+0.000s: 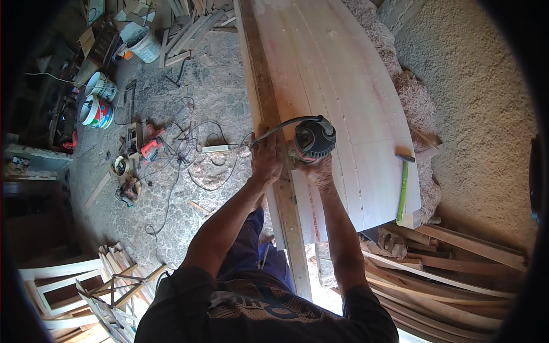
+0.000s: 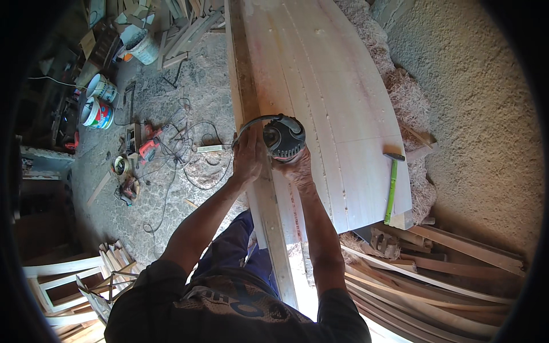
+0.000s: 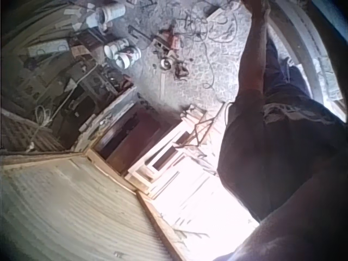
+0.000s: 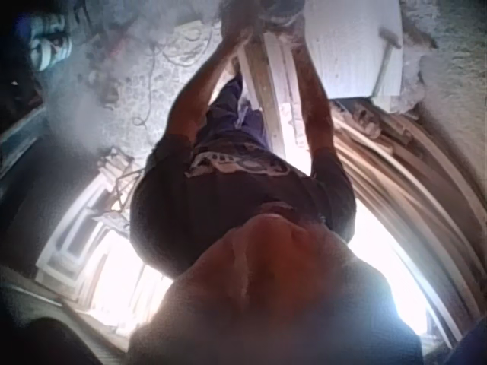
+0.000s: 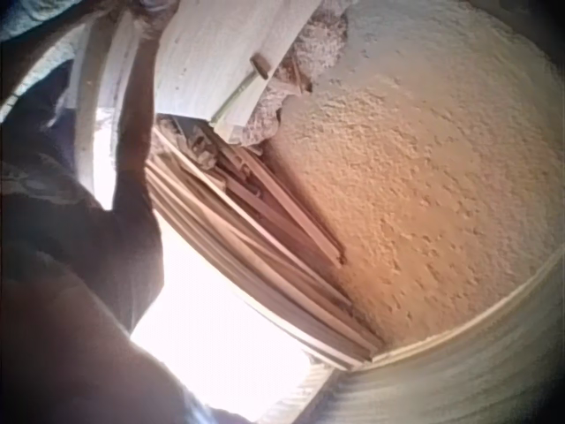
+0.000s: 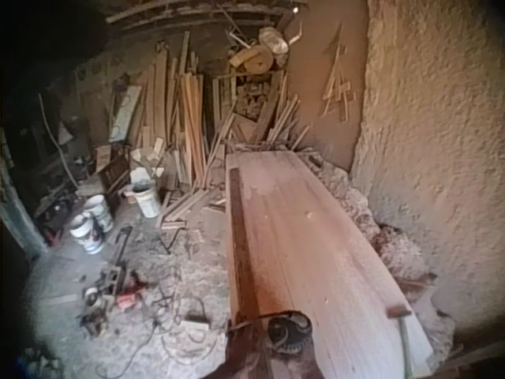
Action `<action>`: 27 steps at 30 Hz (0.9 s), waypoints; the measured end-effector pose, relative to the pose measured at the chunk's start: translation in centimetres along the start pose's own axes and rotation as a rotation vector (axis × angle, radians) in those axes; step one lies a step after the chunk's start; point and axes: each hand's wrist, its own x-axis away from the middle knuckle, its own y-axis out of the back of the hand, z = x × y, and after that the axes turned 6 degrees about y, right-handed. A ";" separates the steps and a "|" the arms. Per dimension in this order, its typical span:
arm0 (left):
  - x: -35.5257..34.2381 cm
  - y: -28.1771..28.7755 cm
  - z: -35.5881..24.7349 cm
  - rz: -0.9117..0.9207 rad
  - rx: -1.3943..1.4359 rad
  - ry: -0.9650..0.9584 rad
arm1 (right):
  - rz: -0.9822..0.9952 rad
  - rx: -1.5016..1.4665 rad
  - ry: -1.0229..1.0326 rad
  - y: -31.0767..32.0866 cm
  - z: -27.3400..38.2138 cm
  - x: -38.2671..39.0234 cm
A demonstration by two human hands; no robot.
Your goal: The person positions a guide board on a large wooden panel and secures it using a hammer. They then use a hand-held router to carve grooves into the panel, following the guide, and subsequently move the guide board to a new position on the panel.
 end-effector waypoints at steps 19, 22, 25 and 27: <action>-11.2 -0.6 2.5 -0.170 -0.022 -0.068 | 0.000 -0.068 -0.059 -1.4 -2.8 -7.6; -12.6 -0.8 3.2 -0.088 0.025 -0.068 | -0.008 -0.033 -0.048 -1.7 -3.8 -8.4; -14.0 -1.4 4.3 -0.128 -0.009 -0.062 | -0.020 -0.007 -0.038 -2.1 -4.1 -9.3; -14.7 -1.6 4.7 -0.120 -0.021 -0.048 | -0.019 -0.019 -0.042 -2.1 -3.9 -9.9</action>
